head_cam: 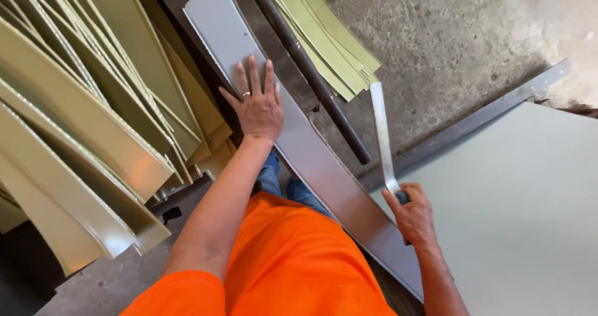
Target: Trimming excess material from the edges of metal components using a hand-held scraper.
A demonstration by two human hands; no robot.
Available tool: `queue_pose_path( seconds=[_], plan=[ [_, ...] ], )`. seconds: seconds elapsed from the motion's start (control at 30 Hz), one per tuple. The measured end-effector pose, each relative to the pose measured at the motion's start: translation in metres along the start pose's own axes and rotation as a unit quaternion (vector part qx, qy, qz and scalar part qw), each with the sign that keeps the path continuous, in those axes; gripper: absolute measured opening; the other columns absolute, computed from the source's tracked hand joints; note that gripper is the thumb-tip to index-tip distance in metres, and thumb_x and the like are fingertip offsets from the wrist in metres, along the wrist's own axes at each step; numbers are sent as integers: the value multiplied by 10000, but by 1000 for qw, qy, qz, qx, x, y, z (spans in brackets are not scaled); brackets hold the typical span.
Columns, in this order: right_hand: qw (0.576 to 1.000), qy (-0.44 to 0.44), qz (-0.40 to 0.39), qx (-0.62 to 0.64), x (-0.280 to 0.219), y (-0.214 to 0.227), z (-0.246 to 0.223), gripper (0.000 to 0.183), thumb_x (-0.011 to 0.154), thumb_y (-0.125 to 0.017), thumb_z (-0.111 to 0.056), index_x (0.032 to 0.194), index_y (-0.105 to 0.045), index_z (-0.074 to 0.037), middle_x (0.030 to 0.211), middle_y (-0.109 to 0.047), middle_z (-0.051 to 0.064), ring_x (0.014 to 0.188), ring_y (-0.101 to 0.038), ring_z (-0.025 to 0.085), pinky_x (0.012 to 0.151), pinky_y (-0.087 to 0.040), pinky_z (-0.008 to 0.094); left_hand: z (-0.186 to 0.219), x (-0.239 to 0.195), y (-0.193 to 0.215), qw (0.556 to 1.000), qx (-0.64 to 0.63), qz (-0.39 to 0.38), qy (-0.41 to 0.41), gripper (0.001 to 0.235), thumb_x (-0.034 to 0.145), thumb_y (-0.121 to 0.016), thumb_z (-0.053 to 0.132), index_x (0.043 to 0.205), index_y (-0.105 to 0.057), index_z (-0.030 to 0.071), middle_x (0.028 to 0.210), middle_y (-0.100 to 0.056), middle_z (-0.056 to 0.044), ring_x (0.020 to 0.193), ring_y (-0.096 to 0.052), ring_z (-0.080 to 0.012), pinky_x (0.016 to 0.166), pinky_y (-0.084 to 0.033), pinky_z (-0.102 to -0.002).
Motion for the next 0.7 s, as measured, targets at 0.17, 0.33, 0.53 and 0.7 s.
queue_pose_path(
  seconds=[0.17, 0.33, 0.53, 0.7],
  plan=[
    [987, 54, -15, 152, 6, 35, -27, 374, 961, -713, -365, 989, -665, 5, 612, -585, -3, 507, -548, 99, 434, -432, 294, -6, -1, 3, 1000, -13, -10, -25, 551, 1094, -432, 371, 1627, -380, 242, 1727, -161, -84, 1584, -101, -360, 1143, -57, -808],
    [951, -58, -125, 277, 11, 4, -41, 436, 1054, -598, -432, 910, -545, -23, 565, -444, -15, 429, -408, 92, 375, -328, 300, -5, -1, 4, 1000, -13, -3, -22, 551, 1100, -444, 379, 1630, -386, 242, 1726, -171, -90, 1589, -105, -355, 1160, -68, -802],
    [951, -106, -288, 26, 19, -7, -42, 429, 979, -607, -502, 900, -625, -80, 543, -449, 15, 425, -439, 132, 388, -362, 344, -8, 1, 5, 1000, -19, 10, -17, 542, 1095, -455, 375, 1615, -413, 226, 1723, -191, -106, 1588, -109, -357, 1157, -93, -796],
    [960, -30, -246, 134, 14, -23, -37, 516, 986, -598, -545, 886, -563, -40, 549, -463, 10, 429, -447, 124, 397, -394, 327, -5, -5, 5, 999, -14, 15, -27, 540, 1086, -480, 363, 1607, -430, 233, 1719, -207, -102, 1589, -133, -345, 1167, -115, -785]
  ],
)
Point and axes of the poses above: each hand's wrist, its own x-axis towards the middle knuckle, its own y-axis out of the back of the hand, z = x × y, the point moved 1 cm from there along x, towards the middle knuckle
